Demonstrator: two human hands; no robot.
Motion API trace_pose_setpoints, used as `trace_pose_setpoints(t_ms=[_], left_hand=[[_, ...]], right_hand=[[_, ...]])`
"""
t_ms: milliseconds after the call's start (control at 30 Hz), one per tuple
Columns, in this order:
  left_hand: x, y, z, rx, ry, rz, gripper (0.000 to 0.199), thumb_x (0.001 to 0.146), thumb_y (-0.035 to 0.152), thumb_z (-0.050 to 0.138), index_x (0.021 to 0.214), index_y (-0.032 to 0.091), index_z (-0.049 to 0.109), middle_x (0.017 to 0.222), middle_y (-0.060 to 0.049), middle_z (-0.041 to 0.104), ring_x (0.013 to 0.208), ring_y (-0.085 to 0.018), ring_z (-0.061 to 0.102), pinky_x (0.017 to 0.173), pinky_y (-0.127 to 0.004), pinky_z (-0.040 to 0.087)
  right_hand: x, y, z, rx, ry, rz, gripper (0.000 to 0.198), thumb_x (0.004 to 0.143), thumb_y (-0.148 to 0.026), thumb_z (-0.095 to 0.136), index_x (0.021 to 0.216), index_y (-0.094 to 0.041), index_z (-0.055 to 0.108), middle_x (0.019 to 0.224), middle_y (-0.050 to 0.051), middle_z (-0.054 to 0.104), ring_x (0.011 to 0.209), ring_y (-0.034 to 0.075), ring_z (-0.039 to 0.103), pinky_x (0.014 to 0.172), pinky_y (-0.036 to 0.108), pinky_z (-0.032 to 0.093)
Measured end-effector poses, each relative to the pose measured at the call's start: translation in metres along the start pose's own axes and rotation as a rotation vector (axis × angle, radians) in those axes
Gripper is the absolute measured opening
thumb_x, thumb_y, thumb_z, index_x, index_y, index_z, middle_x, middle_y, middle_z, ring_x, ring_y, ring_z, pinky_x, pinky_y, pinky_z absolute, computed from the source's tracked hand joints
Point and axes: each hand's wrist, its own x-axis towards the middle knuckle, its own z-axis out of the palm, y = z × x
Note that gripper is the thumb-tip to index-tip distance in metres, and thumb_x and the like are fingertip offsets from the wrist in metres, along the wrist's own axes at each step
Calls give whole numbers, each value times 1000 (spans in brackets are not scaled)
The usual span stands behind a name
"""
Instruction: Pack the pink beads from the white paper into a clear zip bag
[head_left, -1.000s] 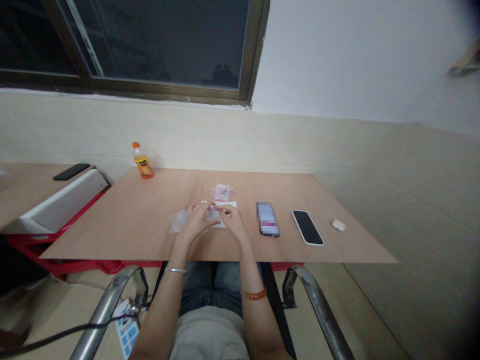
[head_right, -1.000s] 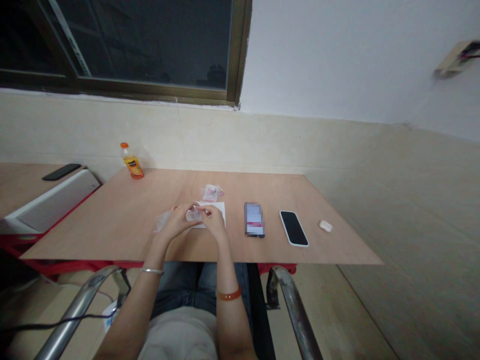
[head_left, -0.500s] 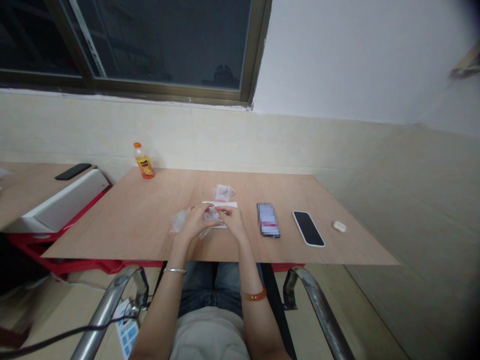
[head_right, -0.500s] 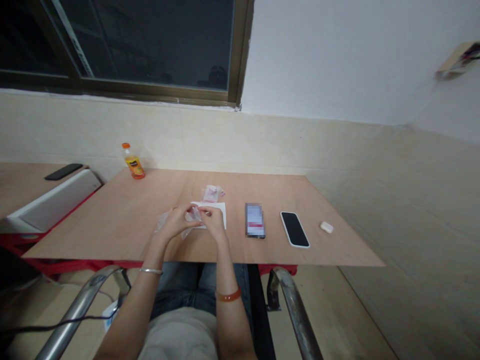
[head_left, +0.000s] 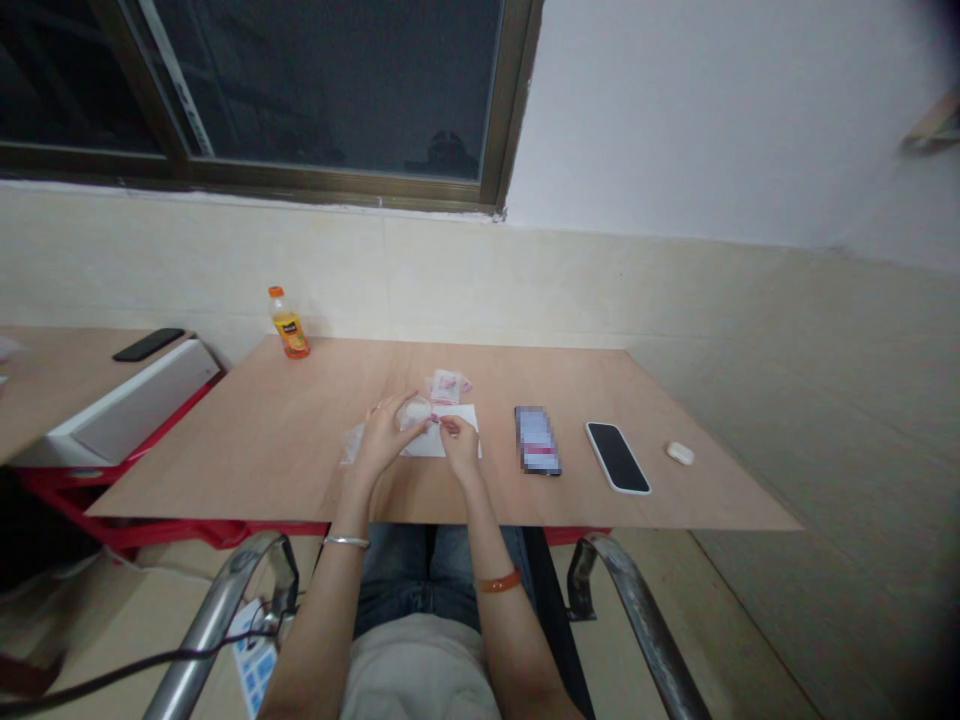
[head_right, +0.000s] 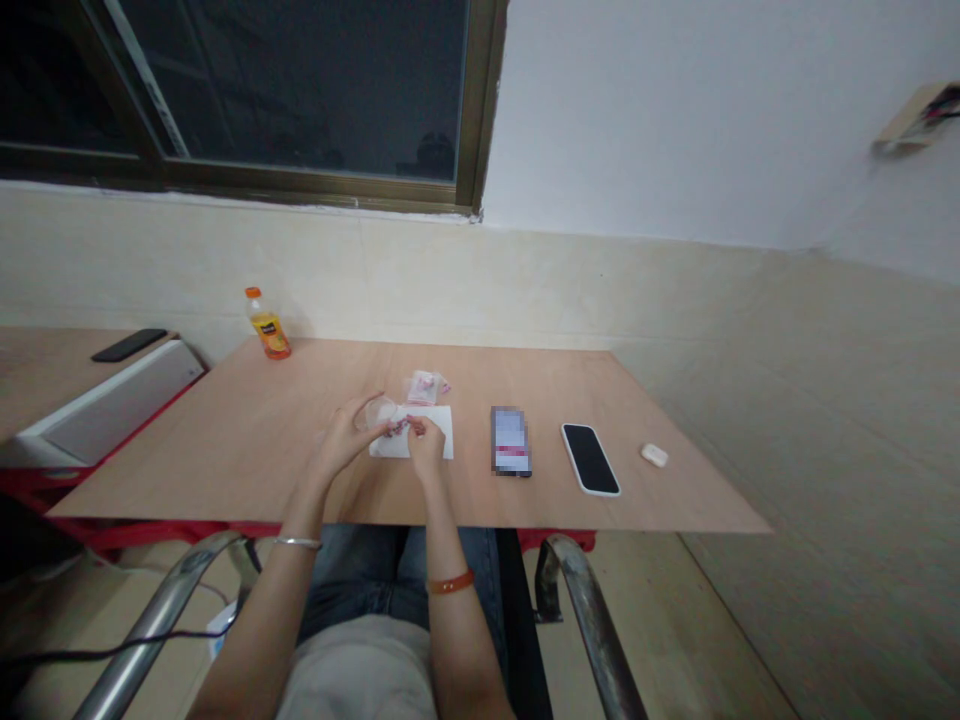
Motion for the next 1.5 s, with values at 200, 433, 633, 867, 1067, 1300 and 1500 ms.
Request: trace_pose_setpoints(t_ms=[200, 433, 633, 867, 1067, 1300, 1500], left_hand=[[1, -13, 3, -104, 26, 17, 52, 75, 37, 66, 123, 23, 54, 121, -8, 60, 112, -24, 55, 96, -41, 42], [-3, -16, 2, -142, 12, -5, 54, 75, 37, 65, 126, 23, 51, 125, -7, 56, 114, -23, 53, 99, -40, 41], [-4, -16, 2, -144, -33, -52, 58, 74, 40, 67, 127, 23, 50, 126, -8, 55, 115, -24, 52, 100, -40, 40], [-1, -10, -1, -199, -35, -49, 59, 73, 43, 67, 126, 21, 51, 126, -8, 56, 116, -22, 52, 101, -38, 39], [0, -13, 5, -184, -24, -72, 60, 71, 47, 68, 123, 21, 53, 122, -9, 58, 113, -23, 55, 98, -39, 42], [-2, -11, 7, -136, -79, -95, 59, 68, 48, 70, 117, 18, 58, 113, -9, 63, 103, -24, 60, 92, -38, 46], [-1, -13, 7, -163, -137, -90, 57, 68, 49, 68, 113, 16, 60, 110, -10, 64, 101, -24, 60, 91, -39, 46]], right_hand=[[-12, 32, 22, -301, -65, 53, 18, 71, -13, 55, 84, -13, 67, 86, 8, 68, 79, 18, 62, 74, 27, 48], [-9, 15, 27, -573, -86, 135, 27, 80, -27, 57, 102, -15, 67, 97, 12, 67, 84, 20, 62, 69, 25, 44], [-8, 11, 29, -652, -72, 120, 27, 83, -35, 56, 100, -19, 69, 92, 12, 67, 80, 21, 63, 63, 25, 41], [-6, 27, 27, -492, -30, 128, 23, 80, -34, 57, 87, -16, 70, 80, 9, 68, 67, 17, 61, 59, 23, 41], [0, 26, 15, -70, 98, 106, 23, 76, -31, 54, 79, -12, 66, 80, 9, 69, 71, 17, 61, 67, 25, 46], [3, -41, -4, 137, 172, -73, 28, 77, -37, 55, 86, -13, 66, 89, 8, 68, 83, 17, 60, 75, 26, 47], [-2, -64, -2, 42, 77, -171, 23, 77, -36, 58, 80, -16, 68, 94, 9, 64, 90, 17, 58, 62, 22, 45]])
